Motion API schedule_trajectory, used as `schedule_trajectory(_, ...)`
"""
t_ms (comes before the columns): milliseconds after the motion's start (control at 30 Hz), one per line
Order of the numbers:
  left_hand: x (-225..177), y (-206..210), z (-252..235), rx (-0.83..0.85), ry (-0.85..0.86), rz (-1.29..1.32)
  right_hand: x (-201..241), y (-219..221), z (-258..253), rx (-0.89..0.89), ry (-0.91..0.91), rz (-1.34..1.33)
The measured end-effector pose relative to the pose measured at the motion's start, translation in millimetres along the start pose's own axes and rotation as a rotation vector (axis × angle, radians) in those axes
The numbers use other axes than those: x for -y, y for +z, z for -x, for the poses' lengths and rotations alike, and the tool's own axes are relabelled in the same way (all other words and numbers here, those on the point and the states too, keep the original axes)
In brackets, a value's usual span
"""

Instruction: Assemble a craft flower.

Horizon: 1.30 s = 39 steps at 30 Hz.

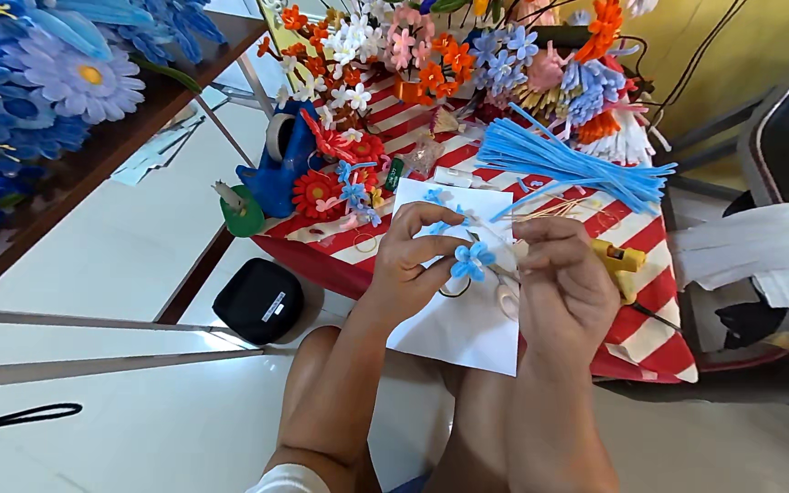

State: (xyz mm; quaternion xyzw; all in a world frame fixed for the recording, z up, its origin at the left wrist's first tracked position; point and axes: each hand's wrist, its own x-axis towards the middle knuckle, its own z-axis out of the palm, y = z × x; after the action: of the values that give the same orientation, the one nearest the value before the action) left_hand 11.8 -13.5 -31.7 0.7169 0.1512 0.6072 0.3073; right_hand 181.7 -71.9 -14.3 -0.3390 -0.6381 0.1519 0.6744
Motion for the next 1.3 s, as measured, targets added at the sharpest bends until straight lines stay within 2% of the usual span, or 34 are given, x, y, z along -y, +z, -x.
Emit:
schedule_trajectory(133, 0.1, 1.6, -0.1, 0.005, 0.001, -0.019, 8.6, 4.4, 4.2, 0.047, -0.094, 0.164)
schedule_trajectory(333, -1.0, 1.8, -0.9, 0.004, 0.027, -0.061, 8.2, 13.6, 5.1, -0.022, -0.086, 0.363)
schedule_trajectory(700, -3.3, 0.5, -1.5, 0.006, 0.045, -0.07, 7.9, 15.0, 6.0, 0.026, -0.083, 0.373)
schedule_trajectory(900, -2.7, 2.8, -2.2, -0.023, 0.111, -0.202, 8.0, 10.0, 4.2, -0.027, -0.008, 0.236)
schedule_trajectory(1000, -3.7, 4.5, -1.6, -0.083, 0.044, -0.213, 5.2, -1.4, 0.5, -0.095, 0.084, 0.194)
schedule_trajectory(1167, -5.7, 4.8, -1.7, -0.198, -0.245, -0.015, -2.6, -22.5, -5.4, -0.057, 0.22, 0.268)
schedule_trajectory(1300, -6.2, 8.7, -2.3, -0.225, -0.295, 0.054, -0.4, -16.3, -3.5, -0.02, 0.213, 0.205)
